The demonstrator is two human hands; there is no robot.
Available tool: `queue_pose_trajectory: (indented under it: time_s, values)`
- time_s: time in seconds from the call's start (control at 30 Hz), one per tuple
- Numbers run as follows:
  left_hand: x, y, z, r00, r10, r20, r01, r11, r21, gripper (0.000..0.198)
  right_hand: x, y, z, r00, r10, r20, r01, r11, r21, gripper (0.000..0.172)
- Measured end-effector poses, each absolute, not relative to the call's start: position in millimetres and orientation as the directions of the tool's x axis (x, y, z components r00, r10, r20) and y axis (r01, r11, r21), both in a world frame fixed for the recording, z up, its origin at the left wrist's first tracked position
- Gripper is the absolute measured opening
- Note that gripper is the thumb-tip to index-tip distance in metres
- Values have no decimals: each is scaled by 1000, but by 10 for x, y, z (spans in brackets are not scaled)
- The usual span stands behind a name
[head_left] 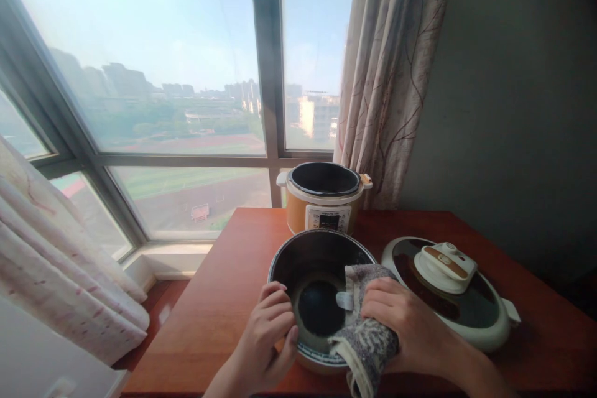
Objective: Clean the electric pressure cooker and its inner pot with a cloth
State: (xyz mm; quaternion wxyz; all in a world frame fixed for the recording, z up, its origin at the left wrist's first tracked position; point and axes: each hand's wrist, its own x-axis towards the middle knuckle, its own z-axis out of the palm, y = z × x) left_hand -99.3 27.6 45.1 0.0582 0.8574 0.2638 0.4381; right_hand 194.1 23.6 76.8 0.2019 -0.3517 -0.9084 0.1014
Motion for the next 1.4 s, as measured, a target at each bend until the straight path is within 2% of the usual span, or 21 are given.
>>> queue_pose_trajectory:
  time_s: [0.3, 0.5, 0.67, 0.8, 1.03, 1.23, 1.4]
  values:
    - [-1133, 446, 537, 519, 486, 703, 352, -871, 342, 27, 1888, 235, 761, -658, 695, 291, 645, 719, -259, 34]
    - [-1058, 251, 452, 503, 501, 704, 450, -848, 281, 21, 1650, 78, 687, -590, 727, 352, 716, 672, -188, 39]
    - [-816, 15, 331, 468, 464, 752, 539, -824, 173, 19, 1406, -8, 616, -549, 699, 457, 743, 659, -115, 42]
    - [-724, -52, 303, 365, 497, 787, 602, -771, 208, 18, 1299, -33, 529, -574, 653, 494, 727, 685, -60, 38]
    - [-767, 7, 427, 354, 573, 739, 507, -782, 364, 22, 1483, 42, 613, -652, 658, 378, 668, 734, -126, 45]
    - [-1039, 259, 537, 413, 549, 726, 378, -829, 412, 37, 1740, 158, 742, -716, 654, 245, 619, 757, -211, 36]
    - [-1291, 496, 628, 511, 529, 678, 293, -848, 441, 43, 1731, 115, 743, -712, 662, 236, 612, 749, -253, 37]
